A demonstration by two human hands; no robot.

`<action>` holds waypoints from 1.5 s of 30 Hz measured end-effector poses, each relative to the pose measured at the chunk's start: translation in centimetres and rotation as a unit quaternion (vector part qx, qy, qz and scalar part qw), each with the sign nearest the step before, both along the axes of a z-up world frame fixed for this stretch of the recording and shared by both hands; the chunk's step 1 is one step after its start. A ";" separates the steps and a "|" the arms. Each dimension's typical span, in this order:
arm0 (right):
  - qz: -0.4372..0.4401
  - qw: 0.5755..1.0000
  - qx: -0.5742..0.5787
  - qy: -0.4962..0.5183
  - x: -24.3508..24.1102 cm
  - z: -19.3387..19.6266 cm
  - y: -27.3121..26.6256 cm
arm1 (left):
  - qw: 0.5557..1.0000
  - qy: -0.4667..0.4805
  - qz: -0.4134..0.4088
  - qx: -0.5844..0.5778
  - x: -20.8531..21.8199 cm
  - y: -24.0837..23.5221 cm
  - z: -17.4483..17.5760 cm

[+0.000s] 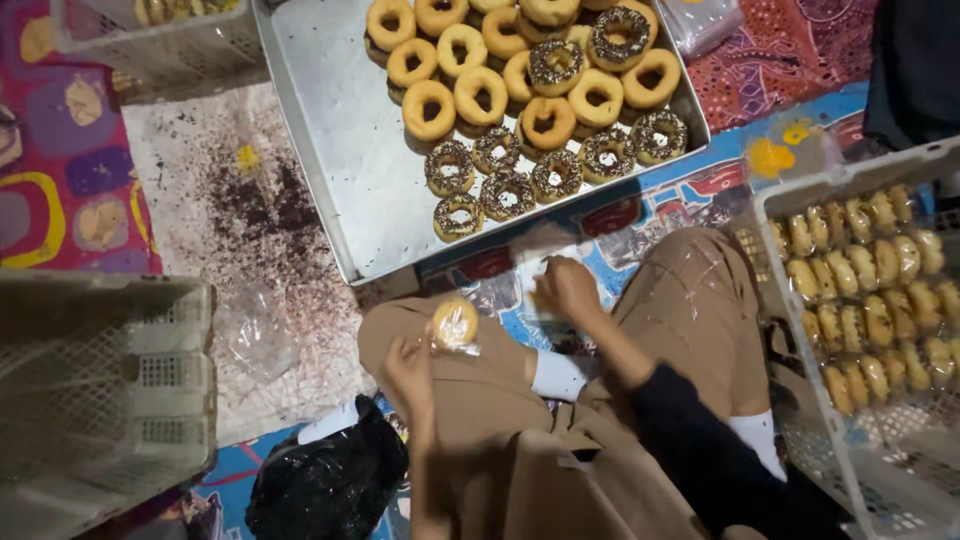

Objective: The person sits on the floor and packages donuts one by one into small plastic bags. They pick donuts from a metal tray, place them in bags, and set the filled bags into a plastic crate.

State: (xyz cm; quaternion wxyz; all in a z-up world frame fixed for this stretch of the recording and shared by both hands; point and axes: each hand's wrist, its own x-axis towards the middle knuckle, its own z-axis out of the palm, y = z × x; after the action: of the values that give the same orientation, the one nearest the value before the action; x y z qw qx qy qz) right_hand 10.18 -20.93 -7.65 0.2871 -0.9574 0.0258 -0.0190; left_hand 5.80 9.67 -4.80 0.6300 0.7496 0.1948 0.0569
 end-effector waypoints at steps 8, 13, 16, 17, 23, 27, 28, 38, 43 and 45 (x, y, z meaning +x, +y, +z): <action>0.104 0.968 -0.230 -0.012 6.2 -1.7 -2.6 | 0.880 -0.025 -0.207 0.428 10.2 -11.3 -4.6; 0.179 0.954 -0.238 -0.027 4.2 1.4 -2.0 | 0.943 -0.139 -0.191 0.233 8.0 -16.3 -5.3; 0.191 0.969 -0.152 -0.042 -1.2 5.6 -1.9 | 0.948 0.001 -0.314 0.056 5.3 -18.8 -3.7; 0.164 0.970 -0.134 -0.120 -3.2 7.2 -2.1 | 0.946 -0.049 -0.322 0.005 4.1 -19.6 -2.7; 0.167 0.962 -0.189 -0.103 -9.2 11.2 -5.0 | 0.928 -0.223 -0.235 0.186 1.6 -20.1 2.3; 0.221 0.949 -0.181 -0.132 -9.4 11.8 -5.3 | 0.880 0.063 -0.471 0.007 3.0 -19.2 4.6; 0.214 0.954 -0.179 -0.112 -9.3 12.1 -5.0 | 0.890 0.043 -0.451 0.044 3.0 -19.3 5.3; 0.001 0.980 -0.163 -0.114 -8.2 16.5 -3.9 | 0.848 -0.386 -0.304 0.198 -1.1 -20.1 13.9; 0.207 0.966 0.156 -0.026 -3.4 19.5 -1.8 | 0.845 -0.097 -0.159 -0.502 6.7 -18.1 15.8; 0.244 0.942 0.228 -0.038 1.5 19.9 -3.0 | 0.868 -0.154 -0.033 -0.471 9.2 -16.5 15.7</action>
State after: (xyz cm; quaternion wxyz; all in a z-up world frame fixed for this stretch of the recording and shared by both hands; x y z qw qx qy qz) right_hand 11.71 -23.93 12.28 0.4943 -0.8417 -0.2162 0.0217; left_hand 15.02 -6.81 10.87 0.9316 0.3519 0.0739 0.0528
